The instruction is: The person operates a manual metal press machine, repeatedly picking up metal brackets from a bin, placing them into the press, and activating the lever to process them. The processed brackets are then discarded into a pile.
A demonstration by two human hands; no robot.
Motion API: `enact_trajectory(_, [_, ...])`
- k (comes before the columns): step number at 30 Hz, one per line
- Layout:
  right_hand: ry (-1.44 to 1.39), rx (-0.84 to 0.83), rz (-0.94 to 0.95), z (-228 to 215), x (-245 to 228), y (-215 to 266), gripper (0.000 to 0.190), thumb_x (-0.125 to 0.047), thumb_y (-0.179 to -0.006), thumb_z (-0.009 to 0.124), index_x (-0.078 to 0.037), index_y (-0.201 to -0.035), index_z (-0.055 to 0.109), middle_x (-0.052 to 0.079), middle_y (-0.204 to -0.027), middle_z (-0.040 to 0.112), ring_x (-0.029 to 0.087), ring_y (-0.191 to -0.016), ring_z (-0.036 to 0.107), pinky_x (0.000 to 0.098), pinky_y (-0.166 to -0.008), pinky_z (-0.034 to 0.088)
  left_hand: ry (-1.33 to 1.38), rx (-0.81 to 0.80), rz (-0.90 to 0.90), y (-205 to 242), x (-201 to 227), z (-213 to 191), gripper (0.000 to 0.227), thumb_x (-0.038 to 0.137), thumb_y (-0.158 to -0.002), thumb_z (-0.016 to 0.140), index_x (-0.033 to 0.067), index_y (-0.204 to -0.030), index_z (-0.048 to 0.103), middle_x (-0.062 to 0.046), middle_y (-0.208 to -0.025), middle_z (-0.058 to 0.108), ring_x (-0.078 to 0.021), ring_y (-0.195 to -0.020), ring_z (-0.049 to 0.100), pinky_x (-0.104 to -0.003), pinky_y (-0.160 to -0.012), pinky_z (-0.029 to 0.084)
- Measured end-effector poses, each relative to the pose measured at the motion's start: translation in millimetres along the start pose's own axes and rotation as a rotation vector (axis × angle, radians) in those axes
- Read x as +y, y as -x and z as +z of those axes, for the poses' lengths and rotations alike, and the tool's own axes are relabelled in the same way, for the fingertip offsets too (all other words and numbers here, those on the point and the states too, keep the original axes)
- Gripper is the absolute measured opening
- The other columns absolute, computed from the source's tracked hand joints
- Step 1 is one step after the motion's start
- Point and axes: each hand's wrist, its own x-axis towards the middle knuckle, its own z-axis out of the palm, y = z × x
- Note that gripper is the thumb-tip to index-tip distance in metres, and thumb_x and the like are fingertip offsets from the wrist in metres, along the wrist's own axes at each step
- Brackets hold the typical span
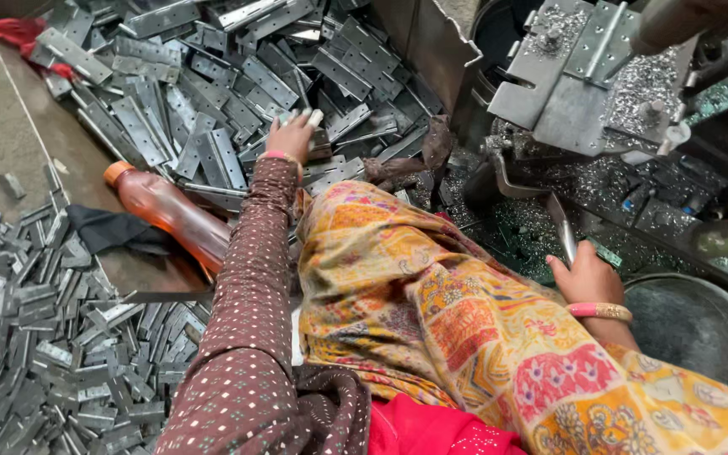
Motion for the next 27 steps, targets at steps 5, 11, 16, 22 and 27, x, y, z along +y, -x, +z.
enact_trajectory(5, [-0.027,0.030,-0.027,-3,0,3,0.052,-0.051,-0.092,0.068,-0.004,-0.109,0.055,0.028,-0.086,0.072,0.050,-0.083,0.070,0.0601,-0.072,0.054,0.001,-0.256,-0.053,13,-8,38,0.029,0.016,-0.087,0.070,0.0156,-0.116,0.068,-0.008,-0.111,0.066,-0.0321,-0.105,0.067,-0.052,-0.094,0.051])
enact_trajectory(11, [-0.054,-0.013,0.023,-1,-9,2,0.051,-0.052,-0.090,0.068,-0.007,-0.109,0.055,0.024,-0.084,0.073,0.046,-0.079,0.072,0.0575,-0.069,0.056,0.030,-0.120,-0.060,12,-4,4,0.012,0.014,-0.092,0.068,0.0181,-0.102,0.071,-0.006,-0.106,0.068,-0.0313,-0.100,0.069,-0.046,-0.079,0.056])
enact_trajectory(16, [-0.086,0.018,0.006,2,-11,6,0.045,-0.047,-0.090,0.069,-0.008,-0.106,0.054,0.023,-0.081,0.072,0.045,-0.075,0.071,0.0572,-0.066,0.056,0.118,0.084,-0.128,-38,69,-82,0.033,0.030,-0.081,0.083,0.0106,-0.105,0.070,-0.015,-0.097,0.070,-0.0385,-0.088,0.067,-0.050,-0.075,0.053])
enact_trajectory(22, [-0.114,0.025,-0.025,0,-18,6,0.045,-0.044,-0.090,0.070,-0.004,-0.103,0.053,0.023,-0.080,0.072,0.044,-0.074,0.071,0.0549,-0.065,0.056,0.806,0.278,-0.017,-126,191,-146,0.050,0.004,-0.085,0.073,0.0077,-0.134,0.064,-0.018,-0.102,0.073,-0.0361,-0.088,0.072,-0.043,-0.077,0.056])
enact_trajectory(27, [-0.128,0.016,-0.034,-7,-20,12,0.046,-0.046,-0.090,0.070,-0.005,-0.101,0.052,0.023,-0.079,0.072,0.044,-0.074,0.071,0.0542,-0.065,0.056,0.184,0.180,0.198,-169,302,-115,0.022,0.007,-0.085,0.073,0.0074,-0.107,0.072,-0.012,-0.147,0.063,-0.0310,-0.127,0.063,-0.040,-0.094,0.056])
